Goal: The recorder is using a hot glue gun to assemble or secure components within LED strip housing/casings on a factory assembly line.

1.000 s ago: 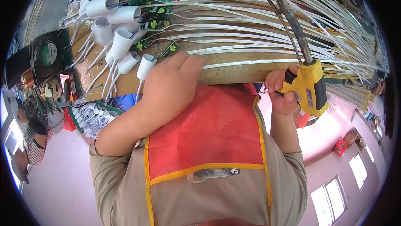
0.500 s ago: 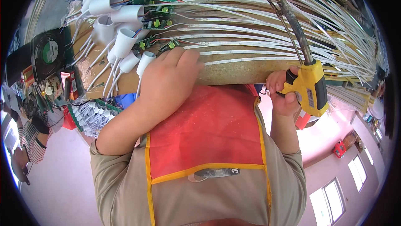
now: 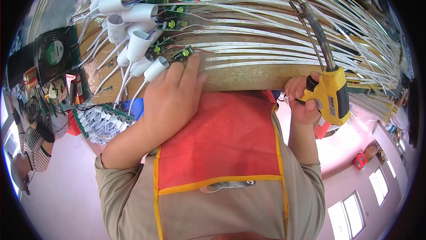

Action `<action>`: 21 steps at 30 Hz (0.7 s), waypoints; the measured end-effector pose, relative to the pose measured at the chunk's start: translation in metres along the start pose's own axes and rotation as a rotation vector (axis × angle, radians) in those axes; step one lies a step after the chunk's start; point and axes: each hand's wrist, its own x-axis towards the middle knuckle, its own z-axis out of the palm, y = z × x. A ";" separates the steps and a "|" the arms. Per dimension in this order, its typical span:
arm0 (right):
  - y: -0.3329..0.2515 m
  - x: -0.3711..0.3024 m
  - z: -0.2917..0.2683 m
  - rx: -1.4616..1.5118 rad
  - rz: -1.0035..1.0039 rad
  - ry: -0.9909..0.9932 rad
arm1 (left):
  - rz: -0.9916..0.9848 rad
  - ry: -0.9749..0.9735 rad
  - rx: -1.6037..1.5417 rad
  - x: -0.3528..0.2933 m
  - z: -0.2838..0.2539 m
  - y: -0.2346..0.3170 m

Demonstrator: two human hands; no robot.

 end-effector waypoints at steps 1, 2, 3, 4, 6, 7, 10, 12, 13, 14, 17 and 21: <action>0.000 0.000 0.000 0.007 0.000 -0.005 | -0.004 -0.001 0.019 0.000 0.000 0.000; 0.000 0.000 0.000 0.007 0.001 -0.004 | -0.004 0.006 0.031 0.000 0.000 0.000; 0.000 0.000 0.000 0.007 0.002 -0.004 | -0.004 0.014 0.043 0.001 0.001 0.000; 0.000 0.000 0.000 0.007 0.003 -0.004 | -0.004 0.022 0.054 0.003 0.003 0.000; 0.000 0.000 -0.001 0.005 0.002 -0.007 | -0.010 0.032 0.089 0.006 0.007 -0.001; 0.000 0.000 -0.001 0.003 0.002 -0.009 | -0.013 0.036 0.106 0.008 0.008 -0.002; 0.001 0.000 -0.001 0.007 0.000 -0.008 | 0.011 0.020 0.065 0.009 0.006 -0.002; 0.000 0.000 0.000 0.007 0.011 -0.006 | 0.050 -0.013 0.046 0.006 0.005 -0.004; 0.000 0.000 0.000 0.008 0.016 -0.006 | 0.070 -0.029 0.037 0.004 0.004 -0.006; 0.000 0.000 0.000 0.006 0.015 -0.006 | 0.082 -0.050 0.027 0.003 0.002 -0.007; 0.000 0.000 -0.001 -0.002 0.011 -0.011 | 0.129 -0.103 -0.001 0.002 -0.002 -0.010; -0.001 0.001 0.000 -0.014 0.009 -0.016 | 0.175 -0.130 -0.016 0.001 -0.004 -0.011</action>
